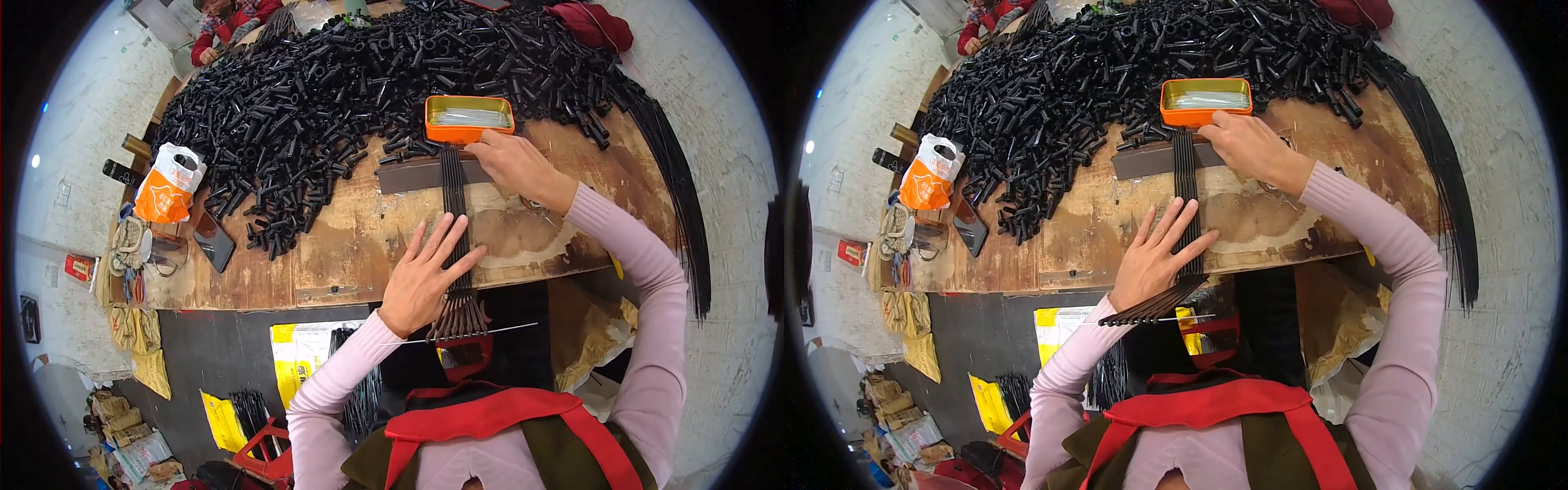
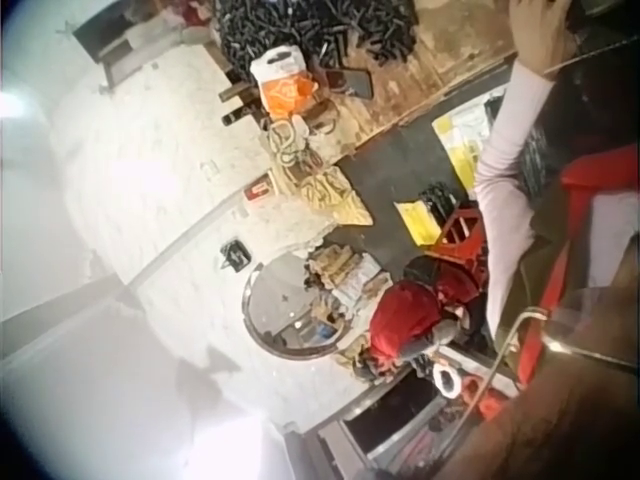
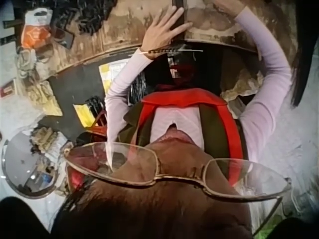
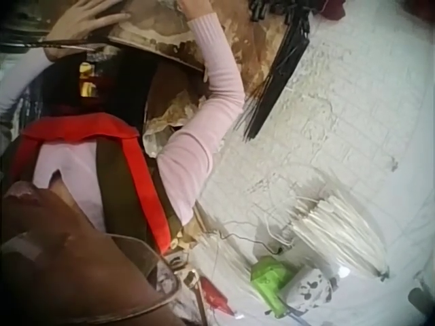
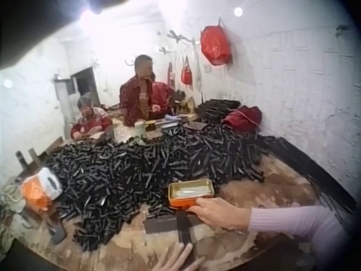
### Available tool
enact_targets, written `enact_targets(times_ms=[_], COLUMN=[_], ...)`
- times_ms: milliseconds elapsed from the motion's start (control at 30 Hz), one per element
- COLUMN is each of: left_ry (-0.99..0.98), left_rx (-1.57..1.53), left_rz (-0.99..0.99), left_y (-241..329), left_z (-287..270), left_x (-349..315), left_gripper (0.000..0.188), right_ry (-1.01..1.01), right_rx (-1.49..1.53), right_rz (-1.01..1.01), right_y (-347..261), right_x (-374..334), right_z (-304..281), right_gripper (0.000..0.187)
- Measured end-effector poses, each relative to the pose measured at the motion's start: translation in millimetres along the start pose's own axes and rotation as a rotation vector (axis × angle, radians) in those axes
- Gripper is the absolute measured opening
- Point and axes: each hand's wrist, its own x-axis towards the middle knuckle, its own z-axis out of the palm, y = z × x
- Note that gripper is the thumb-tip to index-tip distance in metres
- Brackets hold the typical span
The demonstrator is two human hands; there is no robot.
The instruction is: Inserting wires into plastic connectors and trimming them using wire cutters.
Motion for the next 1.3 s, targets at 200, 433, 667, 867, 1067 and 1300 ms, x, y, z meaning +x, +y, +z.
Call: enact_targets(times_ms=[200, 433, 667, 867, 1067, 1300], left_ry=[0.002, -0.004, 0.019, -0.008, 0.042, 0.018], left_rx=[-0.012, -0.049, -0.041, -0.104, -0.071, -0.034], left_rz=[-0.001, -0.002, -0.003, 0.009, 0.029, 0.028], left_y=[-0.8, 0.4, -1.4, -0.1, -1.2, -3.2], left_z=[-1.2, -4.5, 0.3, -2.6, 2.1, 0.4], left_x=[-0.8, 1.7, -1.1, -1.9, -1.0, -2.3], left_gripper=[0.06, 0.062, 0.061, 0.079, 0.078, 0.081], right_ry=[-0.055, -0.041, 0.077, -0.091, -0.022, 0.013], right_rx=[-0.009, -0.04, 0.166, -0.113, 0.004, 0.072], right_rz=[0.032, -0.052, -0.128, 0.092, 0.042, -0.049], right_y=[-3.2, 7.9, 1.1, 17.6, 17.2, 10.4], right_x=[4.1, 13.4, 22.8, 4.0, 9.1, 23.1], right_z=[0.5, 3.2, 2.3, -9.5, -9.1, -6.6], right_gripper=[0.026, 0.021, 0.013, 0.015, 0.016, 0.014])
